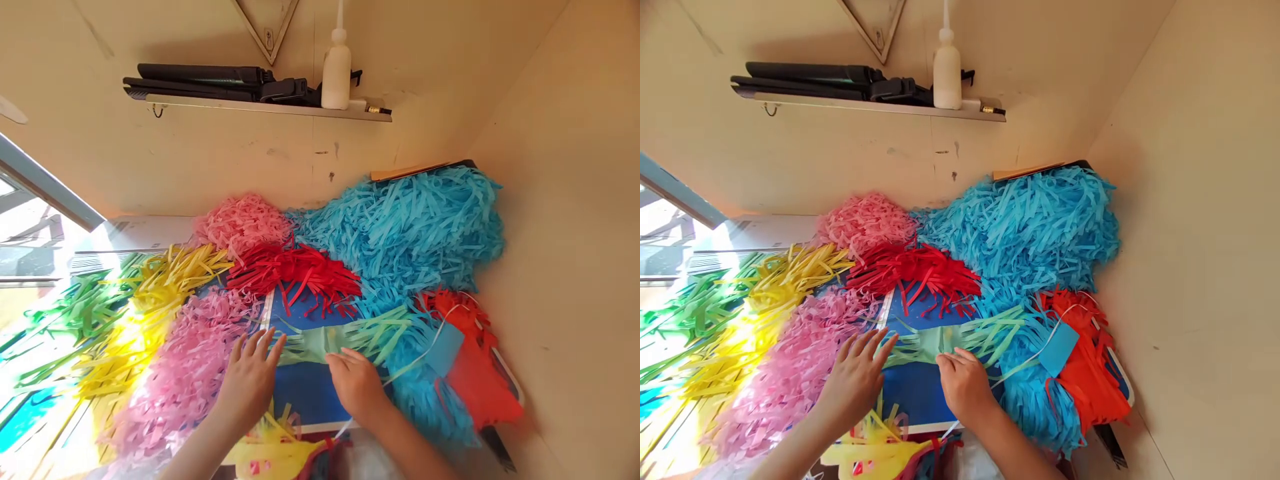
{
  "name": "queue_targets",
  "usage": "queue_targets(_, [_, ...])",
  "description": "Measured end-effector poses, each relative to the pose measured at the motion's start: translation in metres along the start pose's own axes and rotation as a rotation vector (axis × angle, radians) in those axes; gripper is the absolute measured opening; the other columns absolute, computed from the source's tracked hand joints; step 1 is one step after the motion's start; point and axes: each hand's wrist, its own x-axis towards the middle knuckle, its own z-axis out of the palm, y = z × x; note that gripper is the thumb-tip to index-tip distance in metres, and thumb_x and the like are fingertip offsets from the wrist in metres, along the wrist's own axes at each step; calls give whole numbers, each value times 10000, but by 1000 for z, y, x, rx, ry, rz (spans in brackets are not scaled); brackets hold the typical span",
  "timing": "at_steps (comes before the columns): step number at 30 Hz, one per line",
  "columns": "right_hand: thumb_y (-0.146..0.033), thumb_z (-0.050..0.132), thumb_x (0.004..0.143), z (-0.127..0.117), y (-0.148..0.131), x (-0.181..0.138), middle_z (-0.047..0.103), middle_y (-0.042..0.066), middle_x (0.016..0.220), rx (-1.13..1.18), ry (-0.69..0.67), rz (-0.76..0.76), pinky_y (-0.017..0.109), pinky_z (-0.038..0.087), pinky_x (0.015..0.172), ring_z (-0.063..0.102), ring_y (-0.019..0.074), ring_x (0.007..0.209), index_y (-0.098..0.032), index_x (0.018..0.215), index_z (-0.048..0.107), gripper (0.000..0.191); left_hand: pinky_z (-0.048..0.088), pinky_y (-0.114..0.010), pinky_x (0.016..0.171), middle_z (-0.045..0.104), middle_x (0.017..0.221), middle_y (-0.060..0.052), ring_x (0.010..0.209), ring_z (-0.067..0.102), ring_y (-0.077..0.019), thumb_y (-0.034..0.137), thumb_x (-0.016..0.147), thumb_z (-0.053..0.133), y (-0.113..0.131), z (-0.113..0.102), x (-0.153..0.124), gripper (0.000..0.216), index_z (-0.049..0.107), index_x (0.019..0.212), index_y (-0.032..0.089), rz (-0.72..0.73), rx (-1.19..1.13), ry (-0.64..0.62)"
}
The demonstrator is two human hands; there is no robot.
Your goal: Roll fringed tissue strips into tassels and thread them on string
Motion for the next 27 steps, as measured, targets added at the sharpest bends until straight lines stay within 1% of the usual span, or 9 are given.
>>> queue_targets(2, [-79, 365, 962, 2, -8, 2, 762, 84, 909, 11, -51, 11, 377, 528, 878, 719, 186, 832, -170, 1073, 639, 309, 269, -570, 1137, 516, 1476, -108, 1357, 457, -346, 140, 742, 611, 14, -4, 0, 698, 472, 1419, 240, 122, -101, -34])
queue_targets(3, [-87, 374, 958, 2, -10, 3, 758, 85, 899, 21, -74, 9, 377, 521, 883, 711, 186, 822, -169, 1049, 642, 295, 229, -559, 1166, 530, 1466, -94, 1356, 465, -317, 170, 765, 616, 22, -2, 1, 694, 447, 1434, 245, 175, -162, -71])
queue_targets(5, [-116, 423, 940, 2, -10, 3, 751, 93, 915, 48, -115, 9, 410, 483, 954, 699, 203, 877, -165, 1030, 640, 239, 213, -535, 1179, 675, 1295, -69, 1235, 583, -257, 140, 832, 572, 35, 9, 8, 540, 527, 1358, 250, 182, -254, -111])
queue_targets(7, [-152, 511, 907, 0, -3, 2, 747, 96, 977, 82, -180, 40, 434, 445, 998, 682, 223, 957, -166, 1056, 631, 192, 240, -519, 1164, 763, 1077, -41, 1084, 663, -222, 100, 874, 530, 37, 22, 15, 356, 664, 1158, 268, 126, -318, -123])
queue_targets(9, [-166, 573, 880, -4, 8, 1, 748, 70, 998, 114, -249, 146, 390, 463, 938, 672, 218, 959, -191, 1037, 641, 172, 287, -505, 1128, 776, 953, -32, 1001, 683, -214, 106, 889, 529, 30, 30, 22, 274, 722, 985, 273, 66, -373, -149])
queue_targets(13, [-186, 543, 921, -9, 25, 6, 739, -1, 840, 102, -281, 461, 264, 450, 724, 660, 179, 822, -230, 914, 672, 136, 397, -438, 984, 769, 882, -30, 904, 691, -216, 235, 891, 593, 12, 28, 33, 148, 737, 913, 265, -79, -464, -260])
queue_targets(16, [-245, 550, 939, -7, 28, 17, 726, -7, 768, 18, -273, 558, 263, 398, 660, 652, 187, 744, -228, 903, 681, 137, 423, -375, 875, 756, 798, -31, 807, 688, -201, 383, 930, 551, 11, 26, 44, 244, 737, 850, 247, -186, -430, -316])
queue_targets(19, [-236, 580, 932, -1, 29, 26, 734, -2, 783, -67, -267, 547, 277, 366, 681, 656, 187, 736, -226, 863, 684, 126, 415, -369, 823, 721, 702, -57, 727, 676, -208, 391, 975, 445, 17, 31, 52, 382, 722, 788, 208, -258, -295, -327])
queue_targets(27, [-239, 624, 923, 9, 33, 28, 745, 6, 827, -145, -322, 515, 293, 344, 724, 666, 182, 750, -221, 817, 675, 119, 405, -410, 830, 729, 692, -94, 710, 680, -252, 334, 915, 486, 20, 36, 54, 273, 715, 862, 194, -296, -196, -349])
